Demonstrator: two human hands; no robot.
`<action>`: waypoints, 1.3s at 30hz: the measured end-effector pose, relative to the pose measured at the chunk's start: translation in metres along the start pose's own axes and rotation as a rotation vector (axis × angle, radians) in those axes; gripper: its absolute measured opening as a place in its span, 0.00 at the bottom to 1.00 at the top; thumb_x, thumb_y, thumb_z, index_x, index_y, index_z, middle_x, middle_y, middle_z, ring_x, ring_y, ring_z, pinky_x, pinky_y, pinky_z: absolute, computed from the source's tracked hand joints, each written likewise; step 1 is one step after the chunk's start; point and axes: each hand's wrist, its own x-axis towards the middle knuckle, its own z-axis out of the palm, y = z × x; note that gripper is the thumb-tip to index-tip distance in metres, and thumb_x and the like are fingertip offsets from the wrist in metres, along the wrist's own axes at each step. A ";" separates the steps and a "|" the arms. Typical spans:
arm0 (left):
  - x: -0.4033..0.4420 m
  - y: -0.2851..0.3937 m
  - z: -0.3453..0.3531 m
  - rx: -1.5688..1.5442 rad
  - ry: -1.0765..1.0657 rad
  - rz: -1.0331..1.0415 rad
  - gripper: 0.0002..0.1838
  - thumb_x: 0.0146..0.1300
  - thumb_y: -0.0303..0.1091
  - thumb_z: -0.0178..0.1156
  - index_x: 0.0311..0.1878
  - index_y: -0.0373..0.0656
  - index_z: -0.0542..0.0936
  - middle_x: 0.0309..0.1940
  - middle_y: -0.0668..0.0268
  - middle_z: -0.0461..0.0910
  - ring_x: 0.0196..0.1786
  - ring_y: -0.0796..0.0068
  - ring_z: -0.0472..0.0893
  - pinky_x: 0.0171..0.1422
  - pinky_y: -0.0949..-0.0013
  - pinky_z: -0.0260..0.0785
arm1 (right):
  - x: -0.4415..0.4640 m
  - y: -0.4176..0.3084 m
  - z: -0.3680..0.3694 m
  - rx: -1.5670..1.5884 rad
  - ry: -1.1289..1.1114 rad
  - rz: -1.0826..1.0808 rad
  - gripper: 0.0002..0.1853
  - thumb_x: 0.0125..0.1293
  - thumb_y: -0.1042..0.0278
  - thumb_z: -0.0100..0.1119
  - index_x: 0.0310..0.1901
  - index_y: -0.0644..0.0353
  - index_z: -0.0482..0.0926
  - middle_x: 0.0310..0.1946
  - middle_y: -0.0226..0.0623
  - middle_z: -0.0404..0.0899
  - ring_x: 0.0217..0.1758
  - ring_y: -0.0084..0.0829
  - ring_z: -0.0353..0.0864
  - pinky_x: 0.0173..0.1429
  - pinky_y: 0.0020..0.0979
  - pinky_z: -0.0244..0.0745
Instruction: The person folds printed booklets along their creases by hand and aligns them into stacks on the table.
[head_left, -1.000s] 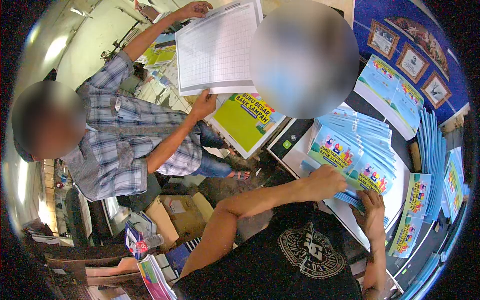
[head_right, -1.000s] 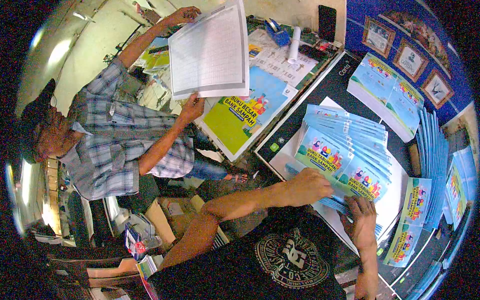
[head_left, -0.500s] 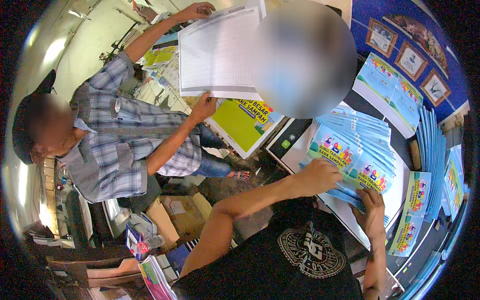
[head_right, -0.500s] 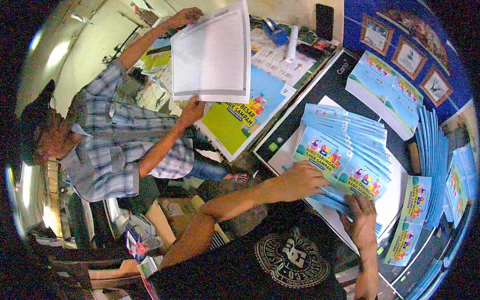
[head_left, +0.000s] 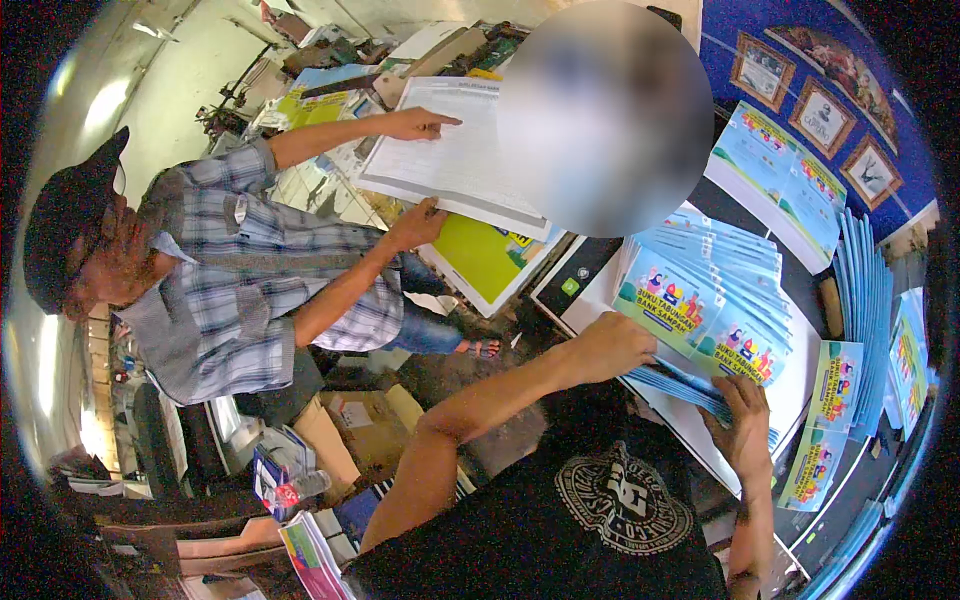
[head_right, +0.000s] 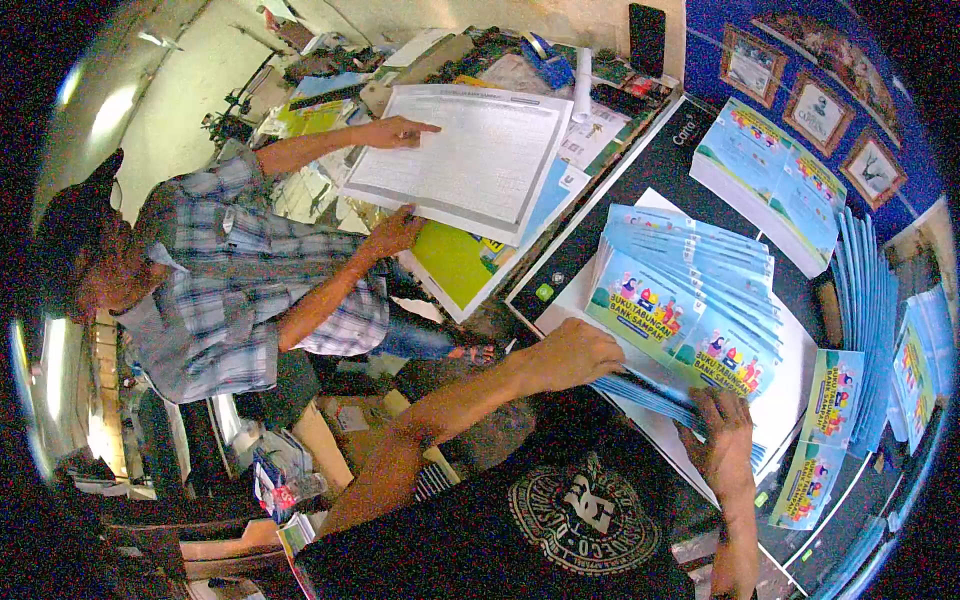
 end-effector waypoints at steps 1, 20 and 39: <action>-0.002 -0.002 0.002 -0.006 0.023 0.032 0.07 0.61 0.38 0.64 0.34 0.47 0.87 0.32 0.63 0.85 0.40 0.60 0.86 0.43 0.54 0.78 | 0.001 -0.003 0.000 0.001 0.002 0.006 0.26 0.47 0.73 0.78 0.50 0.62 0.82 0.45 0.47 0.81 0.48 0.51 0.80 0.54 0.45 0.76; -0.066 -0.029 -0.023 -0.194 0.393 -0.247 0.10 0.57 0.36 0.75 0.39 0.44 0.89 0.37 0.63 0.89 0.39 0.62 0.88 0.47 0.63 0.79 | 0.002 0.004 0.002 -0.019 0.004 -0.034 0.26 0.45 0.74 0.78 0.50 0.62 0.82 0.46 0.46 0.81 0.49 0.50 0.81 0.55 0.45 0.76; -0.070 0.029 0.025 -0.531 0.325 -0.309 0.42 0.67 0.42 0.68 0.77 0.34 0.61 0.76 0.47 0.63 0.76 0.52 0.67 0.80 0.57 0.58 | 0.006 0.000 0.000 -0.046 0.001 -0.019 0.25 0.48 0.71 0.78 0.49 0.62 0.81 0.45 0.45 0.81 0.48 0.48 0.81 0.54 0.45 0.75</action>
